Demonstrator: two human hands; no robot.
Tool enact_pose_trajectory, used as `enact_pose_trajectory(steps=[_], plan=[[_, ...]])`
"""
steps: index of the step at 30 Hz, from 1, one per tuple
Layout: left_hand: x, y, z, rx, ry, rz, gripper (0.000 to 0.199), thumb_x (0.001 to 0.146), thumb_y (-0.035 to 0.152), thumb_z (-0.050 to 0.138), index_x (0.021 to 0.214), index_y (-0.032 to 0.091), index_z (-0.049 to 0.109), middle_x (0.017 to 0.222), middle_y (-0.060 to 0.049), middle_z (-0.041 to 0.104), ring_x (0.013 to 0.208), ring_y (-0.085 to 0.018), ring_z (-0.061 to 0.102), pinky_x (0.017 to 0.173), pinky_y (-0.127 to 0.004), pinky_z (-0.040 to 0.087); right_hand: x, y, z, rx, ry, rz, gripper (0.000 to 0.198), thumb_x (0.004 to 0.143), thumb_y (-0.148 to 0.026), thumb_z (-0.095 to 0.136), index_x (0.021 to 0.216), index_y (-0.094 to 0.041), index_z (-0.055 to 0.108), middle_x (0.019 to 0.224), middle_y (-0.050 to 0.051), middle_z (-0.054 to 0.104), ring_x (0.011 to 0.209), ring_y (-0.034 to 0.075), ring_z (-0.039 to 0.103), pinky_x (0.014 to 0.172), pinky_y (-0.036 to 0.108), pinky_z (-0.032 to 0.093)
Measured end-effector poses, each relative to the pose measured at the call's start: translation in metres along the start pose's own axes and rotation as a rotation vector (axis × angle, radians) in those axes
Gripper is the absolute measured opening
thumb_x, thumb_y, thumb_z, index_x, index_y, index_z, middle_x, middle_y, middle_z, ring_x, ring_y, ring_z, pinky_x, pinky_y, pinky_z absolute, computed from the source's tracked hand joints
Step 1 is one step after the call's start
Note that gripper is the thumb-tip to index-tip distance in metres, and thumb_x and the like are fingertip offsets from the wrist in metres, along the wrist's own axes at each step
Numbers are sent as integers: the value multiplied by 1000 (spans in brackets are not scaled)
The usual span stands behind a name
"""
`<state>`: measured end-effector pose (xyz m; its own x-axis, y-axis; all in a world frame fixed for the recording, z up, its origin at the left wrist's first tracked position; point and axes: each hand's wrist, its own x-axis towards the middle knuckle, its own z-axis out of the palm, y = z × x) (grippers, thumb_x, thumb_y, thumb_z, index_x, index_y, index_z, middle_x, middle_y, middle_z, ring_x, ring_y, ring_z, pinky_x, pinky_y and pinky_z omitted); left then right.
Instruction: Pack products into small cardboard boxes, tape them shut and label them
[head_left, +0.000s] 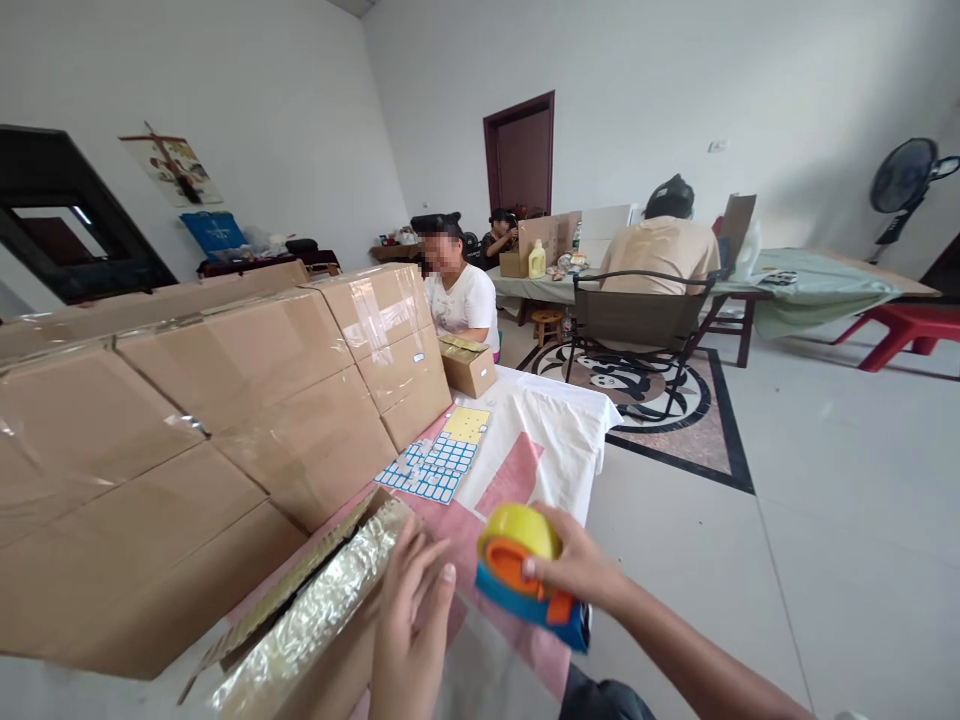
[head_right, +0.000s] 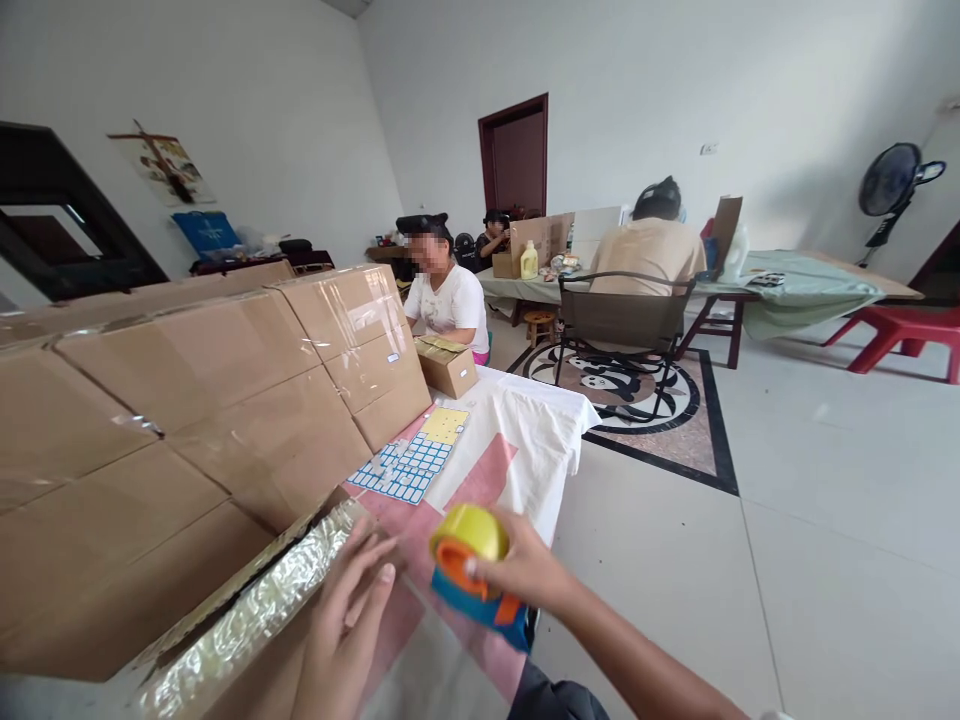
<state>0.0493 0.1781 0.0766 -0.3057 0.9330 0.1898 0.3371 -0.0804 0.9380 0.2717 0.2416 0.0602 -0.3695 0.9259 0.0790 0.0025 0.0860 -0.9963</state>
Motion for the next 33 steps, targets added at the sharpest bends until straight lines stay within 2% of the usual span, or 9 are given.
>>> enact_pose_trajectory(steps=[3, 6, 11, 15, 18, 21, 23, 28, 33], plan=[[-4, 0, -8, 97, 110, 97, 42, 84, 62, 63, 100, 26, 79, 149, -11, 53, 139, -34, 50, 105, -45, 53, 47, 5, -24, -198, 326, 46, 59, 77, -59, 76, 116, -18, 60, 94, 8, 70, 78, 24, 69, 58, 29, 56], [-10, -2, -11, -49, 92, -19, 47, 80, 62, 68, 106, 24, 76, 110, -10, 75, 109, -30, 70, 92, -41, 60, 102, 12, -38, -393, 451, 119, 52, 82, -57, 70, 115, -19, 56, 88, 5, 68, 71, 22, 68, 50, 28, 53], [-19, -9, -13, -236, 181, -220, 63, 68, 65, 78, 109, 18, 72, 89, -8, 77, 78, -24, 74, 75, -32, 63, 150, 28, -33, -576, 529, 115, 51, 80, -48, 74, 116, -15, 58, 105, 14, 68, 101, 33, 65, 85, 46, 55], [-22, -15, -16, -233, 241, -244, 62, 67, 65, 79, 108, 18, 72, 79, -5, 75, 72, -21, 73, 71, -29, 62, 115, 37, -3, -699, 632, -326, 61, 81, -40, 74, 133, -20, 50, 136, 17, 53, 132, 39, 45, 110, 61, 35], [-24, -21, -15, -249, 229, -196, 57, 69, 66, 77, 102, 19, 74, 62, -1, 68, 61, -20, 69, 61, -27, 60, 69, 29, 31, -632, 337, -726, 57, 91, -35, 65, 142, -24, 42, 134, 16, 54, 128, 34, 49, 109, 58, 39], [-26, -26, -14, -216, 196, -85, 54, 70, 69, 74, 93, 20, 76, 66, -3, 71, 58, -19, 68, 60, -28, 59, 39, 3, 63, -493, -85, -852, 63, 94, -46, 63, 148, -25, 38, 130, 14, 58, 122, 29, 55, 102, 48, 48], [-28, -27, -15, -219, 215, -73, 53, 73, 70, 71, 89, 20, 76, 78, -7, 75, 56, -18, 67, 58, -29, 58, 34, -18, 79, -462, -228, -877, 56, 96, -50, 62, 143, -23, 46, 119, 12, 65, 113, 26, 59, 97, 45, 50], [-35, -28, -27, -197, 249, -94, 47, 76, 64, 73, 90, 19, 76, 62, -2, 65, 50, -15, 61, 55, -28, 56, 41, -51, 99, -397, -297, -859, 15, 101, -31, 57, 104, -20, 65, 98, 10, 69, 93, 21, 64, 84, 38, 51], [-46, -24, -31, -260, 217, -244, 53, 64, 61, 83, 94, 17, 78, 55, 4, 54, 42, -11, 50, 43, -24, 46, 39, -56, 113, -286, -331, -768, 12, 98, -23, 56, 95, -21, 68, 99, 10, 67, 95, 22, 64, 86, 40, 52]])
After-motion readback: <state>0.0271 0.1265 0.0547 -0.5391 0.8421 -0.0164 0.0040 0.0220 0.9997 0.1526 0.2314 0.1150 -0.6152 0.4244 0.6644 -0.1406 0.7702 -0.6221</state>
